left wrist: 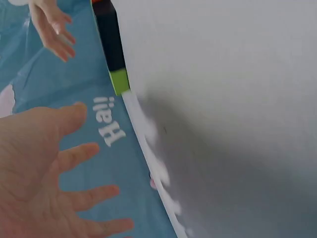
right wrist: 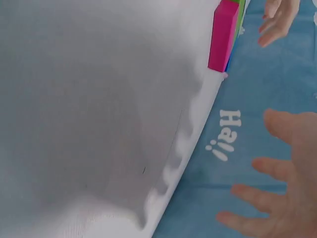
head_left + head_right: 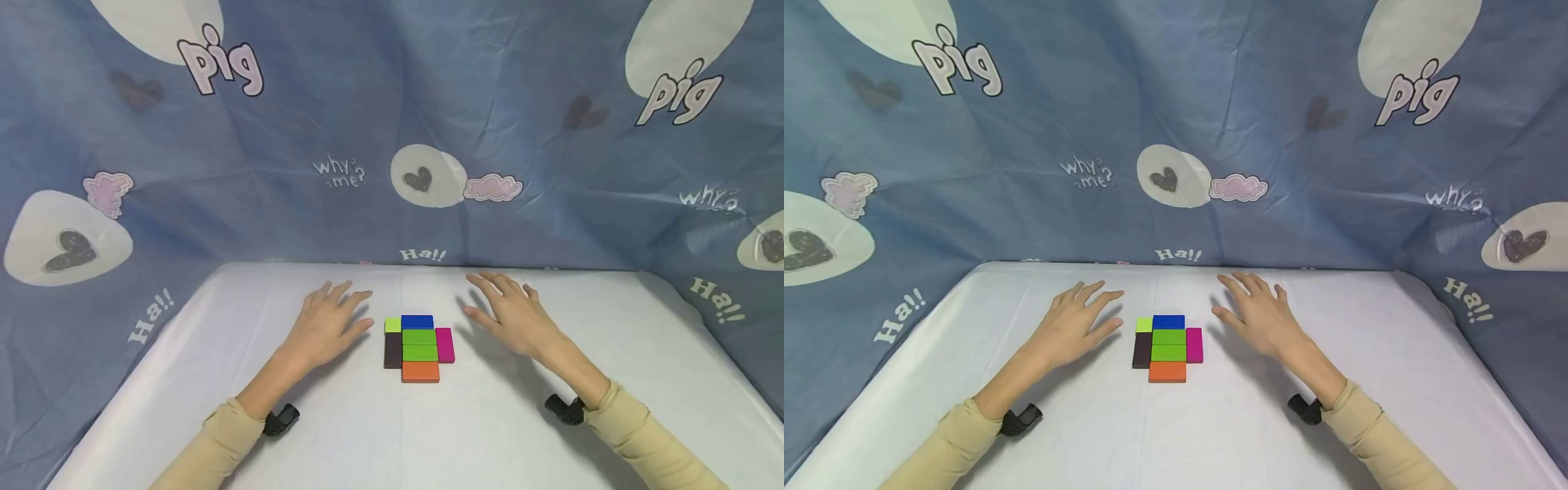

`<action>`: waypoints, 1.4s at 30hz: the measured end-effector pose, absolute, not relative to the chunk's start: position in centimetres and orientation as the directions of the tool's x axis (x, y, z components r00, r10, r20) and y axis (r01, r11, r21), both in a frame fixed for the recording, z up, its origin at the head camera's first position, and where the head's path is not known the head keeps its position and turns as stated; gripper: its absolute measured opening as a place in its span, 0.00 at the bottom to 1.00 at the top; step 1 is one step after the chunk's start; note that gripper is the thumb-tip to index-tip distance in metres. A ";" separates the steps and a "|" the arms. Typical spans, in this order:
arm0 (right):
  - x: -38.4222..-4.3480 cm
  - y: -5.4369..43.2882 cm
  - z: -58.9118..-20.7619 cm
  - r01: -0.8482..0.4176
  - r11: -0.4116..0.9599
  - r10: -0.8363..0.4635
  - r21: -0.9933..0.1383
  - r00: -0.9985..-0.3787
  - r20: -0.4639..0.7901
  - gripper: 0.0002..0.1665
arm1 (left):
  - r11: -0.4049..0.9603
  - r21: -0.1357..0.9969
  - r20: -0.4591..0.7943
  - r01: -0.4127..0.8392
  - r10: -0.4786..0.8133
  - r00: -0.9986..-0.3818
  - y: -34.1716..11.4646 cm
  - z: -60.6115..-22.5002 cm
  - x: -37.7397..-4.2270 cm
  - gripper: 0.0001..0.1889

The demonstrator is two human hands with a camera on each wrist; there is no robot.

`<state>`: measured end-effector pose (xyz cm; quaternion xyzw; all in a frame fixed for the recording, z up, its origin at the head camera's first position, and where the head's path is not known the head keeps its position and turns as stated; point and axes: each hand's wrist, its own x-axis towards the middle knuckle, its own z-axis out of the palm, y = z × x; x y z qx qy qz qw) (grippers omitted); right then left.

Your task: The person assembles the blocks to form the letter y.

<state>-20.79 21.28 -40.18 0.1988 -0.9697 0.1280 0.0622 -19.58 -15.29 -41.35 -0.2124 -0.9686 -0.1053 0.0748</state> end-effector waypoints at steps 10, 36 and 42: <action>-18.7 20.0 -40.8 -0.555 0.809 -0.542 -0.196 -0.832 0.119 0.36 | 0.829 0.219 0.240 0.514 0.465 -0.852 -12.6 -41.7 -18.8 0.19; -17.6 18.2 -41.1 -0.658 0.728 -0.652 -0.193 -0.751 0.099 0.27 | 0.791 0.141 0.132 0.596 0.581 -0.803 -9.0 -41.8 -19.5 0.16; -17.8 18.4 -41.1 -0.657 0.730 -0.654 -0.190 -0.752 0.085 0.26 | 0.798 0.148 0.087 0.584 0.577 -0.812 -8.9 -41.6 -19.6 0.17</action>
